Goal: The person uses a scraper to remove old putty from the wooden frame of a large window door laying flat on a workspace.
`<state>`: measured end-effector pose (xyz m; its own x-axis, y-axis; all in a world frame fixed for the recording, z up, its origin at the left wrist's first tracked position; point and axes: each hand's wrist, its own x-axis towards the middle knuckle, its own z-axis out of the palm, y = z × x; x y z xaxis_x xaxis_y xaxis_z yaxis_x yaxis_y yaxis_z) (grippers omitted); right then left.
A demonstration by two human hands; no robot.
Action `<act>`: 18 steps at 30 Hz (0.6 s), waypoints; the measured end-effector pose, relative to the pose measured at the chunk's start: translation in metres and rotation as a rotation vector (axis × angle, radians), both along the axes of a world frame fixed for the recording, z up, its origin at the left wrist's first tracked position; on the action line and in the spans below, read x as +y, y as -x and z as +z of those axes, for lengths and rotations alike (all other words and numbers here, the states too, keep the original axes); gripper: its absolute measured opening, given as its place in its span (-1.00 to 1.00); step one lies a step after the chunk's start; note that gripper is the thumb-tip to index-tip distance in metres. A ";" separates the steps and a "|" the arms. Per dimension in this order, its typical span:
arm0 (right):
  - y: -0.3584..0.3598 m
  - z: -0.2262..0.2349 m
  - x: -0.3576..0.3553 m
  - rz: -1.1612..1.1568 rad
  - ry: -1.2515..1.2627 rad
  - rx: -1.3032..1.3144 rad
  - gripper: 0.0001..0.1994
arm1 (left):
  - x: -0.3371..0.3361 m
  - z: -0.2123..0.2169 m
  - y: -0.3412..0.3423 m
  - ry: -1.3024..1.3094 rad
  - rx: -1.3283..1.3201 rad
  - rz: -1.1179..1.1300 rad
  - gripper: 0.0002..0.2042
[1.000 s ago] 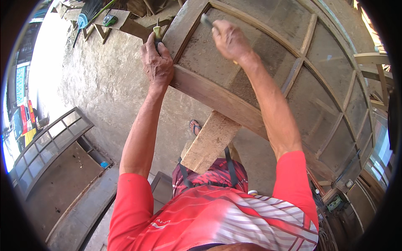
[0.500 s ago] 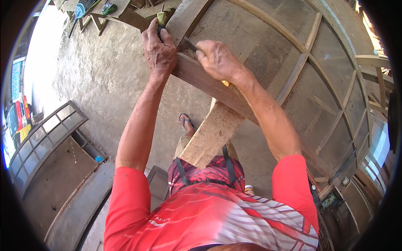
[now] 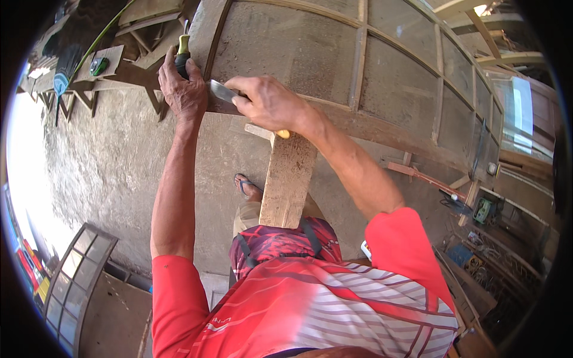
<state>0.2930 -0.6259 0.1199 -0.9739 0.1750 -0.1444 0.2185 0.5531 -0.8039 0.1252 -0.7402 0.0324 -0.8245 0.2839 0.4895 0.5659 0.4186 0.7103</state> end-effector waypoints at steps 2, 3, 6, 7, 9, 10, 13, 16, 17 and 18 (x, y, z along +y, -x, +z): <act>-0.047 0.008 -0.008 -0.210 0.158 0.025 -0.67 | 0.004 0.007 -0.006 0.180 0.130 -0.144 -0.54; -0.070 0.007 -0.011 -0.385 0.335 0.059 -0.64 | 0.005 0.010 -0.007 0.162 0.132 -0.158 -0.54; -0.140 -0.009 -0.014 -0.797 0.649 0.186 -0.50 | 0.008 0.011 -0.008 0.257 0.125 -0.258 -0.52; -0.158 -0.010 -0.016 -0.938 0.742 0.248 -0.48 | 0.006 0.009 -0.006 0.252 0.135 -0.268 -0.52; -0.180 -0.001 -0.018 -1.103 0.662 0.347 -0.48 | 0.005 0.011 -0.004 0.264 0.171 -0.282 -0.52; -0.188 0.006 -0.019 -1.173 0.596 0.356 -0.52 | 0.005 0.014 -0.005 0.268 0.194 -0.305 -0.56; -0.205 0.009 -0.008 -1.210 0.571 0.401 -0.54 | 0.011 0.022 0.005 0.250 0.078 -0.534 -0.60; -0.186 -0.001 0.003 -1.224 0.614 0.435 -0.50 | 0.029 0.027 0.013 0.304 0.187 -0.599 -0.52; -0.176 -0.004 0.005 -1.219 0.595 0.444 -0.49 | 0.039 0.029 0.010 0.334 0.314 -0.573 -0.46; -0.165 -0.004 0.004 -1.234 0.571 0.467 -0.49 | 0.045 0.038 -0.004 0.373 0.370 -0.505 -0.34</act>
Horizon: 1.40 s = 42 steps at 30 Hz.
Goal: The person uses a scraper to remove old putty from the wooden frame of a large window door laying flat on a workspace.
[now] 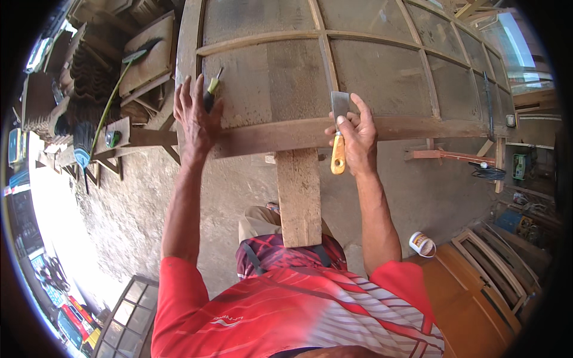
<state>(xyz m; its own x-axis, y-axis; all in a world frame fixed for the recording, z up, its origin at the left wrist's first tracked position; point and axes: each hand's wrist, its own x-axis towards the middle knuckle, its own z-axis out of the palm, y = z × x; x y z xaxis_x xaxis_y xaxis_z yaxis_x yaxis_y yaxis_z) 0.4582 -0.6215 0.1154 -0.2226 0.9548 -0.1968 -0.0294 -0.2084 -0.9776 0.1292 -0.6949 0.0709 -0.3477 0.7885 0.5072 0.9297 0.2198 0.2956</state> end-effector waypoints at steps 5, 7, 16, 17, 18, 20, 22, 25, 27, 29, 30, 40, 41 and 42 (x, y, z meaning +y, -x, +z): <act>0.058 -0.022 -0.001 -0.057 0.022 0.366 -0.73 | 0.012 0.066 -0.113 0.363 -0.968 -0.334 -0.25; 0.077 -0.005 -0.003 -0.115 0.180 0.544 -0.86 | 0.025 0.053 -0.125 0.324 -1.016 -0.511 -0.31; -0.024 -0.037 0.066 -0.307 -0.474 -0.898 -0.59 | 0.145 0.039 -0.062 0.334 -0.670 -0.550 -0.75; -0.037 -0.044 0.068 -0.314 -0.490 -1.014 -0.62 | 0.162 0.038 -0.059 0.324 -0.585 -0.561 -0.78; -0.039 -0.049 0.066 -0.332 -0.523 -1.030 -0.65 | 0.177 0.037 -0.056 0.339 -0.587 -0.567 -0.78; -0.038 -0.056 0.065 -0.354 -0.540 -1.052 -0.68 | 0.201 0.031 -0.056 0.416 -0.396 -0.607 -0.79; -0.031 -0.056 0.067 -0.412 -0.524 -1.056 -0.74 | 0.214 0.021 -0.052 0.369 -0.327 -0.640 -0.78; -0.032 -0.061 0.067 -0.438 -0.587 -1.069 -0.77 | 0.221 0.009 -0.053 0.331 -0.276 -0.665 -0.74; -0.032 -0.063 0.068 -0.451 -0.597 -1.065 -0.79 | 0.224 0.002 -0.053 0.272 -0.219 -0.648 -0.72; -0.032 -0.063 0.068 -0.458 -0.602 -1.056 -0.80 | 0.227 -0.004 -0.056 0.270 -0.244 -0.647 -0.74; -0.033 -0.063 0.068 -0.457 -0.592 -1.057 -0.80 | 0.228 -0.006 -0.057 0.260 -0.265 -0.642 -0.76; -0.033 -0.061 0.068 -0.450 -0.589 -1.067 -0.81 | 0.243 -0.012 -0.060 0.302 -0.240 -0.583 -0.79; -0.033 -0.062 0.068 -0.449 -0.596 -1.067 -0.81 | 0.244 -0.013 -0.059 0.280 -0.239 -0.592 -0.79; -0.034 -0.063 0.068 -0.448 -0.592 -1.067 -0.81 | 0.244 -0.015 -0.059 0.259 -0.237 -0.602 -0.79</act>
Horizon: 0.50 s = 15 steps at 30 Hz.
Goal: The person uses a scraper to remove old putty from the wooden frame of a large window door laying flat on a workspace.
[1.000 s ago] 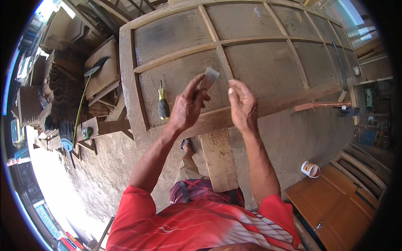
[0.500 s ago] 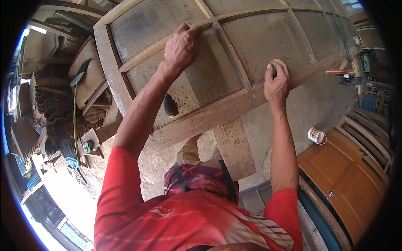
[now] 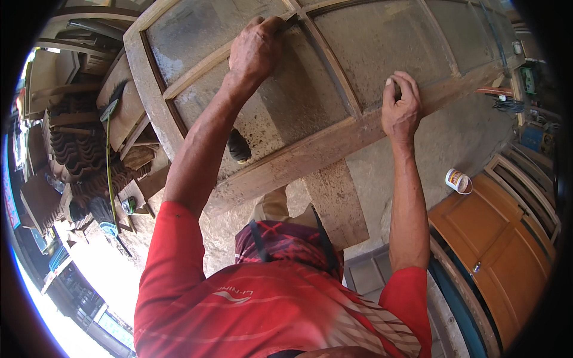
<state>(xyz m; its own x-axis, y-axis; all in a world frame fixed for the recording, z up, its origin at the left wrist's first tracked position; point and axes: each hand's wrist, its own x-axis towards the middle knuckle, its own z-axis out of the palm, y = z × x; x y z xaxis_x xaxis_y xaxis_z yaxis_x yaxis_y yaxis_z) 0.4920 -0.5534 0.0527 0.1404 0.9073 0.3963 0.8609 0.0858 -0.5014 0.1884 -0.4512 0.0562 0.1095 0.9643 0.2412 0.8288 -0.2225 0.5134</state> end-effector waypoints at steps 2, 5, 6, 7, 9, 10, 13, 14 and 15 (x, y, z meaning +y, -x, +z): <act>-0.001 -0.001 0.001 0.007 -0.025 0.010 -0.81 | 0.000 0.000 0.000 0.016 -0.009 0.000 -0.79; -0.001 -0.001 0.000 0.007 -0.030 0.016 -0.82 | -0.002 0.003 -0.002 0.030 -0.025 0.019 -0.77; -0.001 -0.001 0.000 0.006 -0.027 0.017 -0.82 | -0.003 0.004 -0.003 0.027 -0.033 0.038 -0.77; -0.002 -0.002 0.000 0.011 -0.034 0.011 -0.82 | -0.003 0.006 -0.004 0.029 -0.032 0.037 -0.77; -0.002 -0.002 0.000 0.018 -0.038 0.004 -0.82 | -0.004 0.006 -0.004 0.023 -0.001 0.033 -0.76; -0.002 -0.001 0.000 0.020 -0.042 0.004 -0.82 | -0.003 0.005 -0.004 0.026 -0.001 0.033 -0.76; -0.001 -0.001 0.001 0.024 -0.045 0.003 -0.83 | -0.002 0.001 -0.003 -0.002 -0.018 0.006 -0.76; -0.001 -0.001 0.001 0.024 -0.047 -0.002 -0.83 | -0.003 0.002 -0.004 0.000 -0.004 0.007 -0.77; -0.002 -0.001 0.001 0.023 -0.045 -0.002 -0.83 | -0.003 0.002 -0.005 0.001 0.010 0.008 -0.78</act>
<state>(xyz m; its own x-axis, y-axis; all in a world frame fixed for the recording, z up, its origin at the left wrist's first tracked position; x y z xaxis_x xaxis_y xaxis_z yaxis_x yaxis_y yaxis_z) 0.4936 -0.5525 0.0517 0.1190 0.8917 0.4368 0.8594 0.1278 -0.4951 0.1935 -0.4545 0.0583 0.1044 0.9654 0.2392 0.8357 -0.2155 0.5052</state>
